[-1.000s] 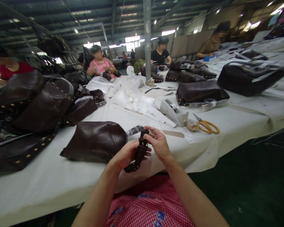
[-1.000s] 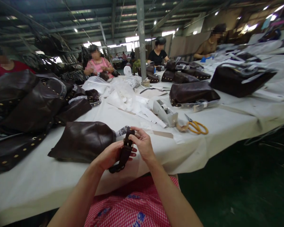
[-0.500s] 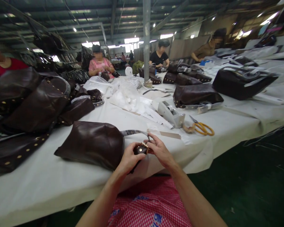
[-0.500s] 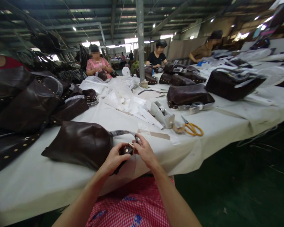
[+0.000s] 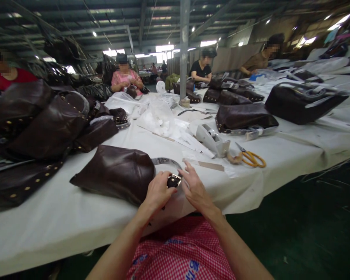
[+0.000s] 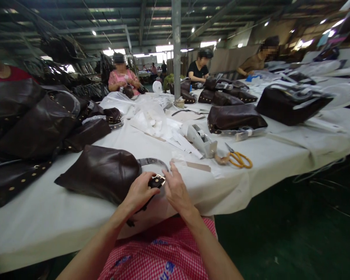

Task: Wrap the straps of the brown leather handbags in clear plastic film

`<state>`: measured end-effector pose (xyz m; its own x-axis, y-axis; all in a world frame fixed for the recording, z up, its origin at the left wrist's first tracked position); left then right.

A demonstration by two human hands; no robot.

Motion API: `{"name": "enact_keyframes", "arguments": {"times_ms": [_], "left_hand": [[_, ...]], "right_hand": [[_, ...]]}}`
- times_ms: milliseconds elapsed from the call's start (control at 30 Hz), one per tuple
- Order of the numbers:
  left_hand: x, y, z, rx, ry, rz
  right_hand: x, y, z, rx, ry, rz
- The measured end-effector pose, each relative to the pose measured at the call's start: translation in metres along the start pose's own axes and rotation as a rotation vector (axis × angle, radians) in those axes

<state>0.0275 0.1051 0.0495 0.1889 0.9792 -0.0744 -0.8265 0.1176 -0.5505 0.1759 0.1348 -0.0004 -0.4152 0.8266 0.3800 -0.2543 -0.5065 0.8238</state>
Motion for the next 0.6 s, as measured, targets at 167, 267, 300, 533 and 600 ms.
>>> {"name": "enact_keyframes", "arguments": {"times_ms": [167, 267, 300, 533, 600], "left_hand": [[0.007, 0.009, 0.003, -0.315, -0.034, -0.045], [0.006, 0.015, 0.004, -0.612, 0.036, -0.028], [0.005, 0.017, 0.004, -0.687, 0.067, -0.031], [0.002, 0.022, -0.014, -0.736, 0.040, -0.066], [0.005, 0.023, -0.024, -0.617, -0.114, 0.027]], "right_hand": [[-0.002, 0.009, -0.005, -0.020, 0.226, 0.139], [0.000, 0.009, -0.002, -0.017, 0.235, 0.115], [0.001, 0.008, -0.001, -0.017, 0.231, 0.096], [0.015, -0.001, -0.004, -0.025, 0.069, -0.167], [0.017, -0.005, -0.006, 0.012, -0.024, -0.223]]}}
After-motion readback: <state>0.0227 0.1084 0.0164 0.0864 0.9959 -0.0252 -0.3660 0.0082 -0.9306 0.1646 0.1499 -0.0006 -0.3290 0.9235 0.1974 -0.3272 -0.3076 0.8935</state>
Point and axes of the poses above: each hand's wrist, its own x-axis towards the middle knuckle, its own z-axis out of the back of the hand, y = z × x, the point moved 2 cm from there along x, towards the middle knuckle, and after that the axes turned 12 degrees about y, right-handed, at the moved point
